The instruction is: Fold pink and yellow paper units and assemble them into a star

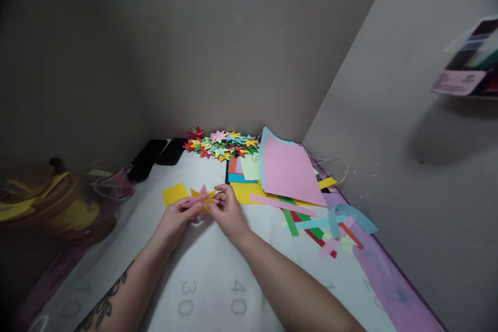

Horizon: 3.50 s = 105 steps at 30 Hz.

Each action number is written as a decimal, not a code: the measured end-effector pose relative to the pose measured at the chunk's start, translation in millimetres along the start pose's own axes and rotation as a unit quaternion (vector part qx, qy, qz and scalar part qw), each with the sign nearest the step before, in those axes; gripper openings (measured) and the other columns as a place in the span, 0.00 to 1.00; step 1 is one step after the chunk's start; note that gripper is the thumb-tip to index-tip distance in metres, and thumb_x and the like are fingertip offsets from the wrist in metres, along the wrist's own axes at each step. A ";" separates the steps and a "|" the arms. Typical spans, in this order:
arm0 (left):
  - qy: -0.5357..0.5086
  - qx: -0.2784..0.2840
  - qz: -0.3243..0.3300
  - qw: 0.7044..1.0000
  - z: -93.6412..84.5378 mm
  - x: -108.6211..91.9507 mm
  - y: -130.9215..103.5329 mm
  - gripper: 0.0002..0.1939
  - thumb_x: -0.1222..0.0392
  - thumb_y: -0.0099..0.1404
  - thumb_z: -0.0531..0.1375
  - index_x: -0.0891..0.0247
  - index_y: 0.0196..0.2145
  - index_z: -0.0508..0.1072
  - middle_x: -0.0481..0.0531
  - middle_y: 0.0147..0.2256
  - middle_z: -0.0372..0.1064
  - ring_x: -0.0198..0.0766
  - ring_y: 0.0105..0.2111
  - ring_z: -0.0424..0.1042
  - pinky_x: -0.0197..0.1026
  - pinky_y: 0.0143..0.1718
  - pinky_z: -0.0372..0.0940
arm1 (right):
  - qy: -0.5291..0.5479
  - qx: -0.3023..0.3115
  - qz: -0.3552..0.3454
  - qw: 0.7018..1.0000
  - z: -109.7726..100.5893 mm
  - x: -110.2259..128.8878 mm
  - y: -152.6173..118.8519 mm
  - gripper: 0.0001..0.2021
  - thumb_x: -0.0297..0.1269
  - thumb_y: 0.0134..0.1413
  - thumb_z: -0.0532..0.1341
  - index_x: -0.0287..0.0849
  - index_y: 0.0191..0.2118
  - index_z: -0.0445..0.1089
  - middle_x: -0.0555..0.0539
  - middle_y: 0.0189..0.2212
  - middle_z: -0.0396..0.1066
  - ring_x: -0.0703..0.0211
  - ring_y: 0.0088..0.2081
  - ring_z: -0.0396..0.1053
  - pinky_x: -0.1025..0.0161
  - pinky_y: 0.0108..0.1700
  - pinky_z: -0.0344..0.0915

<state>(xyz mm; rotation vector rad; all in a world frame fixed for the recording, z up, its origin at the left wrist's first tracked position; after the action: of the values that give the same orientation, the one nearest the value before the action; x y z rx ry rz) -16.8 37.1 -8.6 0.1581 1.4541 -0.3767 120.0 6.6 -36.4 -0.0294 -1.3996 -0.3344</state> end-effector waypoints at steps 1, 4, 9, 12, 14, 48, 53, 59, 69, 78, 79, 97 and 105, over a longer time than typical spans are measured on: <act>0.009 0.003 0.003 1.000 -0.8 0.0 0.3 0.18 0.51 0.47 0.67 0.70 0.31 0.78 0.53 0.23 0.71 0.34 0.23 0.65 0.34 0.25 0.58 | -0.018 0.000 -0.013 1.000 -1.7 -1.2 0.5 0.18 0.28 0.46 0.60 0.46 0.43 0.57 0.56 0.26 0.64 0.64 0.30 0.66 0.65 0.35 0.63; 0.073 -0.010 0.020 0.997 -2.4 0.7 0.8 0.15 0.52 0.47 0.67 0.69 0.26 0.77 0.52 0.22 0.71 0.35 0.23 0.66 0.34 0.25 0.58 | -0.058 0.007 -0.037 0.998 -6.8 -4.9 1.0 0.17 0.27 0.47 0.58 0.46 0.45 0.58 0.54 0.28 0.65 0.63 0.32 0.67 0.64 0.37 0.64; 0.172 -0.046 0.052 0.983 -2.5 2.2 -0.2 0.12 0.54 0.50 0.63 0.69 0.24 0.76 0.48 0.19 0.68 0.33 0.21 0.63 0.34 0.23 0.55 | -0.161 -0.025 -0.130 0.978 -9.9 4.4 -4.3 0.17 0.27 0.49 0.57 0.46 0.46 0.58 0.48 0.37 0.66 0.58 0.40 0.67 0.59 0.42 0.65; 0.206 -0.061 0.079 0.973 -3.1 3.3 -0.1 0.11 0.56 0.51 0.63 0.68 0.25 0.77 0.49 0.20 0.69 0.33 0.22 0.63 0.35 0.24 0.55 | -0.264 -0.044 -0.239 0.933 -8.5 17.7 -9.4 0.12 0.27 0.50 0.59 0.46 0.41 0.64 0.45 0.42 0.63 0.54 0.47 0.63 0.53 0.50 0.61; 0.212 -0.056 0.097 0.971 -3.4 4.3 0.3 0.10 0.57 0.51 0.63 0.67 0.27 0.78 0.51 0.23 0.72 0.35 0.24 0.66 0.36 0.26 0.57 | -0.296 -0.028 -0.260 0.919 -7.0 23.0 -11.5 0.09 0.27 0.51 0.59 0.46 0.38 0.67 0.45 0.42 0.62 0.53 0.48 0.62 0.52 0.51 0.60; 0.294 -0.063 0.235 0.924 -1.3 8.5 -5.5 0.06 0.61 0.57 0.60 0.61 0.30 0.78 0.52 0.28 0.74 0.37 0.29 0.71 0.37 0.33 0.63 | -0.312 -0.002 -0.210 0.926 -7.1 17.9 -8.7 0.05 0.31 0.54 0.57 0.45 0.31 0.71 0.44 0.44 0.64 0.53 0.49 0.62 0.52 0.52 0.59; 0.331 -0.050 0.250 0.909 -1.8 8.0 -6.0 0.06 0.63 0.58 0.60 0.61 0.30 0.78 0.52 0.28 0.74 0.38 0.31 0.70 0.38 0.33 0.63 | -0.264 -0.005 -0.145 0.954 -6.6 15.6 -5.1 0.05 0.30 0.50 0.60 0.43 0.26 0.69 0.45 0.41 0.64 0.54 0.47 0.64 0.54 0.52 0.59; 0.341 -0.050 0.246 0.906 -3.0 9.5 -4.1 0.07 0.65 0.57 0.60 0.60 0.31 0.78 0.51 0.28 0.74 0.38 0.31 0.70 0.38 0.34 0.62 | -0.211 0.005 -0.086 0.974 -8.2 11.0 -1.5 0.05 0.31 0.48 0.61 0.43 0.25 0.71 0.45 0.43 0.65 0.54 0.49 0.64 0.54 0.53 0.58; 0.337 -0.044 0.230 0.912 -3.1 10.7 -4.0 0.06 0.63 0.57 0.60 0.60 0.32 0.78 0.52 0.29 0.75 0.38 0.31 0.71 0.38 0.34 0.63 | -0.230 0.009 -0.095 0.968 -8.7 15.4 -3.7 0.05 0.30 0.47 0.60 0.43 0.23 0.70 0.44 0.44 0.65 0.53 0.49 0.63 0.53 0.53 0.57; 0.324 -0.046 0.225 0.918 -2.8 12.2 -4.4 0.08 0.66 0.56 0.60 0.61 0.31 0.79 0.52 0.29 0.75 0.38 0.31 0.71 0.39 0.35 0.64 | -0.171 -0.004 -0.076 0.982 -7.8 9.0 -1.0 0.04 0.29 0.42 0.62 0.43 0.25 0.65 0.44 0.43 0.65 0.52 0.51 0.62 0.56 0.46 0.61; 0.319 -0.047 0.221 0.921 -2.5 11.8 -4.3 0.07 0.65 0.56 0.60 0.61 0.31 0.79 0.52 0.29 0.75 0.39 0.31 0.72 0.39 0.34 0.64 | -0.167 -0.007 -0.073 0.983 -8.0 8.9 -0.7 0.05 0.29 0.42 0.62 0.43 0.26 0.65 0.43 0.44 0.65 0.51 0.51 0.62 0.56 0.46 0.61; 0.224 -0.076 0.088 0.968 4.4 3.0 -4.6 0.07 0.61 0.51 0.60 0.65 0.20 0.75 0.46 0.17 0.67 0.32 0.21 0.63 0.34 0.24 0.55 | -0.322 -0.036 -0.245 0.914 -6.1 15.4 -7.9 0.05 0.30 0.48 0.63 0.47 0.31 0.74 0.44 0.48 0.66 0.50 0.51 0.62 0.51 0.50 0.61; 0.222 -0.059 0.064 0.971 7.2 -0.3 -8.1 0.14 0.55 0.52 0.61 0.66 0.16 0.69 0.45 0.15 0.60 0.30 0.19 0.57 0.33 0.22 0.51 | -0.270 -0.005 -0.174 0.947 -4.4 19.8 -5.5 0.05 0.28 0.50 0.60 0.44 0.26 0.69 0.45 0.45 0.66 0.53 0.50 0.63 0.53 0.53 0.57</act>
<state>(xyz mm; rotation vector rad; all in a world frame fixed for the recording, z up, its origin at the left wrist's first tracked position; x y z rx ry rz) -12.9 27.3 -6.5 0.2499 1.8917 -0.1517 125.4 -3.9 -19.0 0.1296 -1.9521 -0.6613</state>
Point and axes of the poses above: each hand's wrist, its own y-axis towards the middle knuckle, its own z-axis out of the palm, x = y × z, the point moved 1 cm from there along y, towards the middle knuckle
